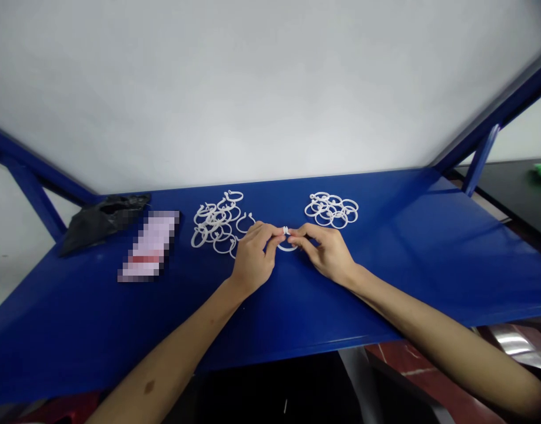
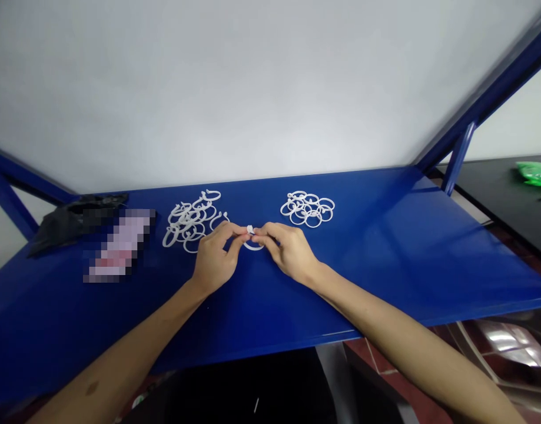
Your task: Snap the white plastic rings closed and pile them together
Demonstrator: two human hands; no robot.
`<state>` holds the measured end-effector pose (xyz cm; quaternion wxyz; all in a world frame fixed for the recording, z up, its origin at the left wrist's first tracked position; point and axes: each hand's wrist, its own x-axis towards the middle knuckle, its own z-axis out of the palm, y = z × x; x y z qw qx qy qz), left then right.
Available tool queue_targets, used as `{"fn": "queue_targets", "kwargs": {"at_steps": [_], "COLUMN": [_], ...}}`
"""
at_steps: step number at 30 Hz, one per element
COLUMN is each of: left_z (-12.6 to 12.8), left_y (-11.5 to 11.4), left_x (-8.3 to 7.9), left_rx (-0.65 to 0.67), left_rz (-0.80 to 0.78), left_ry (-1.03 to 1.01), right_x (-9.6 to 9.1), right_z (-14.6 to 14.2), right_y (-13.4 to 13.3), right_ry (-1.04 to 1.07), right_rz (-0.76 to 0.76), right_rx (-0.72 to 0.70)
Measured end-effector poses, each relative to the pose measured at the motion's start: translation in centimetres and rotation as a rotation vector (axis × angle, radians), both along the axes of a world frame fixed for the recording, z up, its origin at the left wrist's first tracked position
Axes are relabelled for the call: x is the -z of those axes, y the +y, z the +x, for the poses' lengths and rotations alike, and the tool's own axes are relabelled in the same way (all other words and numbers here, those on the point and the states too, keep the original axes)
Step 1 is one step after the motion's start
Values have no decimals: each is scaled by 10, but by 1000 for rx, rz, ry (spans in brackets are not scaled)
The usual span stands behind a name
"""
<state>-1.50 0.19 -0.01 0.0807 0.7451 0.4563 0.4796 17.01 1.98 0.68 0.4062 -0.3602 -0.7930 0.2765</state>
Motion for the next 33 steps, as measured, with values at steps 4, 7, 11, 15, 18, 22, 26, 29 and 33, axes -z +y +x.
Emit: {"fn": "queue_targets", "kwargs": {"at_steps": [4,7,11,15,18,22,26,29,33], "left_z": [0,0,1,0,-3,-6,-10,-20,-37], "left_y": [0,-1,0,3,4,3,6,15,26], "left_x": [2,1,-1,2,2,-3,-5,-1,1], "left_rx": [31,31,55,130,125,94,79,-41,-329], "left_rz": [46,7,-191,-424,-417,-313,-268,-222,-172], "left_ry": [21,-10,-175,-388,-340,-133,28,201,457], "right_x": [2,3,3,3,2,4,1,-11,-29], "right_z": [3,5,4,2,3,4,1,1,11], "right_y": [-1,-1,0,2,2,-1,0,12,54], "right_ry": [-43,-78,-91,-46,-69,-202,-281,-353,-514], "right_rz": [69,121,177,167,190,227,229,224,123], "right_rx": [-5,-10,-29,-19,-42,-75,-17,209,565]}}
